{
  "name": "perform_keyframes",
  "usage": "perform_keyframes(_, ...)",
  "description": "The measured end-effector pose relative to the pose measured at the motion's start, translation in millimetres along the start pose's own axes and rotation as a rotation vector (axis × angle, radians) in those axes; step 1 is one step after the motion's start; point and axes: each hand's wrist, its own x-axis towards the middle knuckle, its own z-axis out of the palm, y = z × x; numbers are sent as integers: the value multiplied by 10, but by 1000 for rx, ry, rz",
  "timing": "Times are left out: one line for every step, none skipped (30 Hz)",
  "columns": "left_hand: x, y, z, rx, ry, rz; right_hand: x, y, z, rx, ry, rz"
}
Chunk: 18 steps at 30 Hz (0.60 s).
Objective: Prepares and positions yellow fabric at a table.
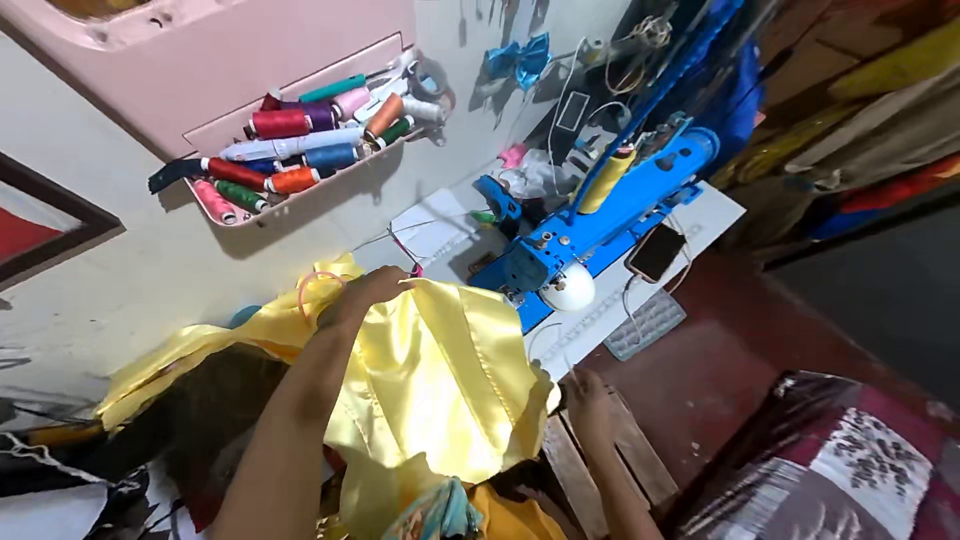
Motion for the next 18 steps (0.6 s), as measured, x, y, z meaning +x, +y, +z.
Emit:
perform_keyframes(78,-81,-5,5,18,-34,-67,-86,-118,-103,8,1)
perform_keyframes(142,-145,3,5,37,-88,-169,-184,-237,-190,23,-20)
perform_keyframes(192,-188,19,-3,70,-143,-288,-287,-352,-257,48,-67)
perform_keyframes(218,-190,22,-13,105,-198,-415,-394,-463,-302,80,-141)
perform_keyframes(228,-168,15,-4,138,-247,-537,-504,-565,-321,109,-223)
perform_keyframes(228,-144,4,22,170,-285,-639,-615,-652,-316,126,-296)
perform_keyframes(223,-122,-5,62,199,-310,-722,-736,-715,-298,130,-350)
perform_keyframes(215,-109,-2,102,232,-314,-774,-857,-749,-278,133,-391)
perform_keyframes(215,-106,5,136,269,-307,-791,-982,-755,-251,131,-419)
perform_keyframes(210,-119,19,169,322,-292,-773,-1103,-727,-210,117,-434)
perform_keyframes(180,-127,37,171,397,-272,-715,-1196,-654,-159,95,-444)
perform_keyframes(123,-136,61,150,485,-254,-629,-1273,-542,-101,60,-455)
perform_keyframes(39,-139,89,107,582,-245,-523,-1343,-403,-25,0,-457)
perform_keyframes(-67,-127,122,30,692,-242,-406,-1404,-240,68,-71,-443)
perform_keyframes(-195,-87,152,-85,776,-266,-289,-1458,-64,181,-148,-408)
perform_keyframes(-342,-16,180,-238,818,-307,-183,-1508,112,309,-230,-347)
perform_keyframes(-478,71,222,-429,821,-341,-98,-1555,282,436,-296,-285)
perform_keyframes(-586,172,286,-653,774,-363,-43,-1611,417,531,-345,-244)
